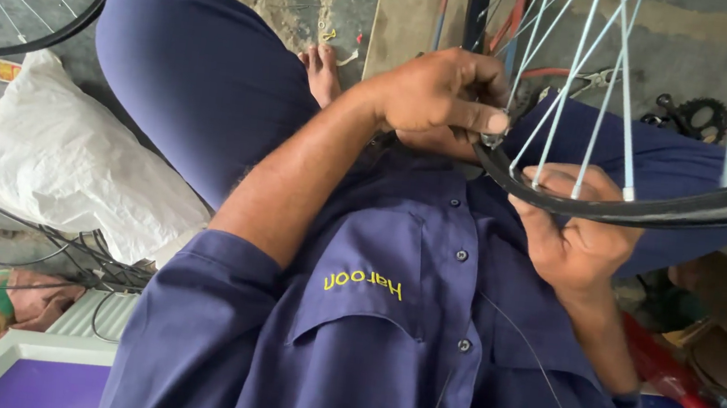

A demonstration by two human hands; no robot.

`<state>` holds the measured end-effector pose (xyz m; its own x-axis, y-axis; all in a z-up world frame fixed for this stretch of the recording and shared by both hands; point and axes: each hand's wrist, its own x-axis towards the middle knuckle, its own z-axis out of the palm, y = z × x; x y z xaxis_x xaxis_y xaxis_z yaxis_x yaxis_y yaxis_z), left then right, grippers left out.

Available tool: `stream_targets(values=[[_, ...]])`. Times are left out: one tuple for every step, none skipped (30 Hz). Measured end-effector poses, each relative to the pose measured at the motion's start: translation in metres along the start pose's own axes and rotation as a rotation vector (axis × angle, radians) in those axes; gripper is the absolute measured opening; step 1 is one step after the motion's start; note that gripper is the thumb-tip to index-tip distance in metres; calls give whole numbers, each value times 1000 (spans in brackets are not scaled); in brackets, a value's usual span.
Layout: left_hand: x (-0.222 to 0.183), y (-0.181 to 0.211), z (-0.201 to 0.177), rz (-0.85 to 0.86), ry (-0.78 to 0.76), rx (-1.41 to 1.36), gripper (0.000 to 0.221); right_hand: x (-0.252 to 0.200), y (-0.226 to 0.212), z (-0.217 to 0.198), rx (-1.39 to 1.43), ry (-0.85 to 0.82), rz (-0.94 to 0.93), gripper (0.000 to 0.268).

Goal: The person threads and adjusts spokes on a bicycle wheel rim by hand, periodically rotating the wheel to work on different sections of the rim and hub.

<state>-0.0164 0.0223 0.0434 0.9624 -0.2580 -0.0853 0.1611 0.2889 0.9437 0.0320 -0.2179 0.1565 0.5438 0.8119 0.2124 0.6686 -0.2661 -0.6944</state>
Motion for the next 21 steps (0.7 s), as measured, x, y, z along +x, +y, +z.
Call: stream_targets(values=[[-2, 2, 4, -29, -41, -125, 32, 0, -1, -1, 7, 16, -6, 20], [-2, 3, 8, -57, -83, -249, 34, 0, -1, -3, 12, 33, -12, 20], [-4, 3, 9, -60, -118, -342, 37, 0, -1, -4, 17, 50, -19, 20], [-6, 2, 10, -65, -151, -436, 39, 0, -2, -6, 22, 56, -17, 20], [-7, -1, 10, -70, -185, -530, 42, -1, -3, -8, 27, 62, -15, 20], [-5, -4, 12, -22, -173, -506, 38, -2, -3, -8, 34, 68, -13, 21], [-2, -7, 14, 26, -162, -482, 34, -2, -2, -7, 69, 79, -12, 20], [1, -10, 16, 74, -149, -456, 31, -1, 0, -5, 103, 90, -13, 20], [1, -13, 17, 89, -67, -315, 30, -1, 1, -3, 114, 84, -3, 19], [3, -16, 19, 107, 6, -176, 30, 0, 2, -2, 117, 82, 9, 19], [4, -18, 21, 126, 80, -37, 31, -1, 2, 3, 97, 61, 33, 18], [5, -20, 28, 81, 248, 259, 34, -1, 3, 7, 81, 36, 57, 18], [7, -22, 38, 34, 416, 556, 37, -1, 5, 11, 34, 17, 51, 19], [10, -23, 44, -16, 587, 854, 40, 2, 9, 18, -11, -3, 41, 21], [16, -23, 46, -26, 628, 865, 40, 4, 12, 23, -56, -21, 31, 23], [21, -22, 49, -38, 671, 874, 40, 6, 13, 26, -55, -32, 10, 25], [24, -21, 49, -50, 713, 883, 40, 8, 15, 27, -54, -42, -12, 27], [23, -19, 46, -55, 658, 852, 38, 11, 17, 26, -55, -48, -35, 29], [18, -15, 43, -60, 603, 820, 36, 12, 16, 22, -37, -50, 11, 28], [12, -11, 38, -65, 546, 792, 35, 10, 10, 17, -17, -49, 58, 27], [7, -6, 31, 65, 431, 589, 38, 8, 4, 12, 3, -48, 105, 26]])
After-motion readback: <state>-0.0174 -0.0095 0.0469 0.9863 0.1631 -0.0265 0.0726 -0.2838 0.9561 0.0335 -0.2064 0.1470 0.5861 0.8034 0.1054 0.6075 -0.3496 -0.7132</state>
